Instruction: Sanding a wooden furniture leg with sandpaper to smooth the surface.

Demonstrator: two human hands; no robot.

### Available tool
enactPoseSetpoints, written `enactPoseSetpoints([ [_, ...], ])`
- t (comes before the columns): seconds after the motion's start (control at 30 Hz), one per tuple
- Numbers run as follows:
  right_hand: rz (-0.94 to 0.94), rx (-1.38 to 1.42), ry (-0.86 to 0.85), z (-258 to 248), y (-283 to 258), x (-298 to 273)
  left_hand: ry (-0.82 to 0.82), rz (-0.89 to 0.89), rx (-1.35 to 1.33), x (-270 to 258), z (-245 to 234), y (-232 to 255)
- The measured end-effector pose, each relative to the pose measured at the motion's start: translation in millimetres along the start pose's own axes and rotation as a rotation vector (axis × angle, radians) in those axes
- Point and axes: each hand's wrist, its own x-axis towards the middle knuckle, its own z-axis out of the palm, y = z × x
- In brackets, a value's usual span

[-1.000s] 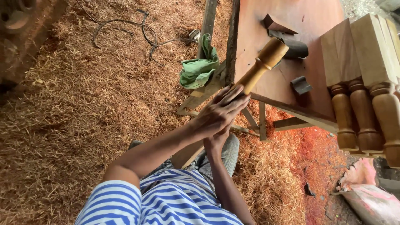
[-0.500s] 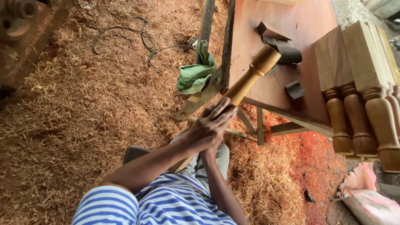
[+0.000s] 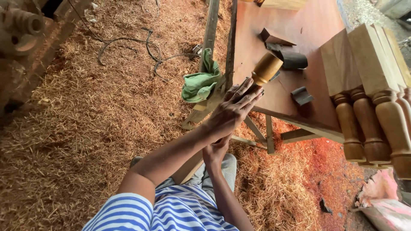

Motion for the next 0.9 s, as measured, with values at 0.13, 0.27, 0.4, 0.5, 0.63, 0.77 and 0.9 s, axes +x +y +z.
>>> enactPoseSetpoints([
  [0.13,-0.069,-0.020,0.003,-0.8,10.9,-1.3,0.012,-0.038,-0.026,-8.6,-8.8,6.6],
  [0.27,-0.099,0.243,-0.068,1.1,61.7,4.7,0.023,-0.073,-0.076,-17.3,-17.5,13.5],
  [0.4,-0.109,0.314,-0.050,0.3,83.3,6.9,0.034,-0.065,-0.106,-43.8,-8.7,11.8],
  [0.5,0.102,0.515,-0.032,0.0,47.4,3.2,0.041,-0.037,-0.152,-54.0,-8.1,6.5],
  [0.63,-0.010,0.185,-0.010,-1.7,45.3,5.7,0.051,-0.014,-0.188,-51.6,-5.6,2.9],
  [0.77,-0.112,0.153,-0.006,-3.8,30.5,-0.1,0.023,0.003,-0.128,-40.0,-7.7,-0.2],
  [0.9,-0.190,0.177,-0.023,-2.9,31.8,0.4,0.054,0.016,-0.070,-15.1,11.5,-10.9],
])
